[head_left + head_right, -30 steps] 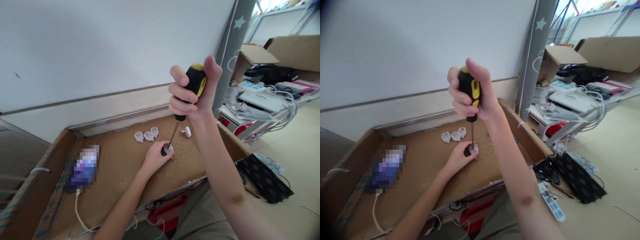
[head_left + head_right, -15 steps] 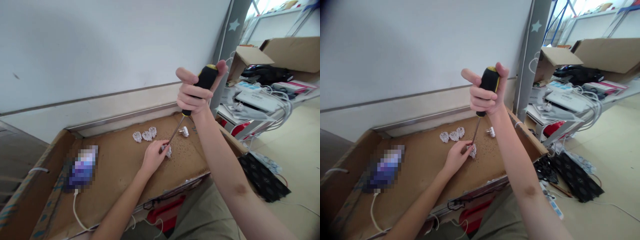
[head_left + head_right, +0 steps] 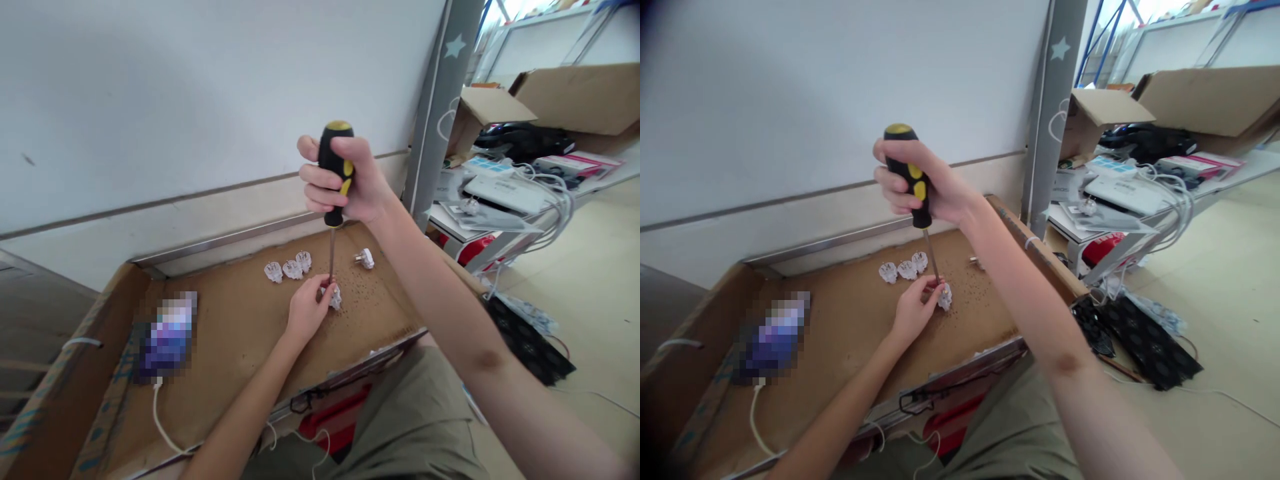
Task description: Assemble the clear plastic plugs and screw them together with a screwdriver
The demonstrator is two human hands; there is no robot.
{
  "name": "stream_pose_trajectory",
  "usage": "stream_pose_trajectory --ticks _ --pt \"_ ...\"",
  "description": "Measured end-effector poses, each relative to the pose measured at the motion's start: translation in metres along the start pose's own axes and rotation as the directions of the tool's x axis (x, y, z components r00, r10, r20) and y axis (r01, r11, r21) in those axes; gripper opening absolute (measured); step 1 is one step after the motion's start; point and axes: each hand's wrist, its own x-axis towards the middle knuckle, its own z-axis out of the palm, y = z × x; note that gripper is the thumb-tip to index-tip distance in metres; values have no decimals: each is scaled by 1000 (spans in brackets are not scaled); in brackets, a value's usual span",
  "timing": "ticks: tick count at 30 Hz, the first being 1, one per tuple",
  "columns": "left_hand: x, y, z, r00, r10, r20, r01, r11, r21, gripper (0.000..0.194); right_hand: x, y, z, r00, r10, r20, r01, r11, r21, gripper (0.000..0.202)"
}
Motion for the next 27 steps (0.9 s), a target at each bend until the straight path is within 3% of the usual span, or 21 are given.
stream_pose_trajectory --ticks 2,3,5,7,10,13,16,19,22,24,27 --pt "0 -1 1 1000 -19 0 19 1000 -13 18 -1 -17 -2 991 77 -108 -112 923 -368 30" --pt "0 -1 1 1000 -20 0 20 1000 -20 18 -2 -27 -4 981 95 -168 -175 799 -575 31" --pt "0 -2 2 1000 -9 -1 9 999 -37 17 -4 -50 -7 964 72 -255 -251 557 -791 31" --pt "0 -3 3 1000 0 -5 -1 999 -47 17 -5 -71 -5 951 23 -307 -296 341 -892 27" --pt "0 -2 2 1000 -9 -8 9 999 -34 18 -4 -91 8 962 46 -269 -267 -36 -963 23" --pt "-1 -1 1 1000 -26 1 26 1000 -6 15 0 -95 27 950 213 -229 -175 -242 -954 31" --pt "-1 -1 -1 999 -32 17 32 999 13 15 3 -92 33 925 288 -247 -155 -306 -939 37" --pt "-1 -1 -1 999 -24 26 24 999 28 18 3 -87 26 953 216 -214 -130 -348 -928 35" --pt "-1 -1 -2 999 -11 34 10 999 46 19 0 -86 22 973 178 -146 -86 -309 -947 32" --pt "-1 -2 -3 999 -5 38 2 998 70 19 -2 -90 27 954 221 -202 -138 -272 -952 26" --pt "-1 -2 -5 1000 19 17 -21 990 139 20 -2 -95 41 887 305 -346 -272 -260 -927 43"
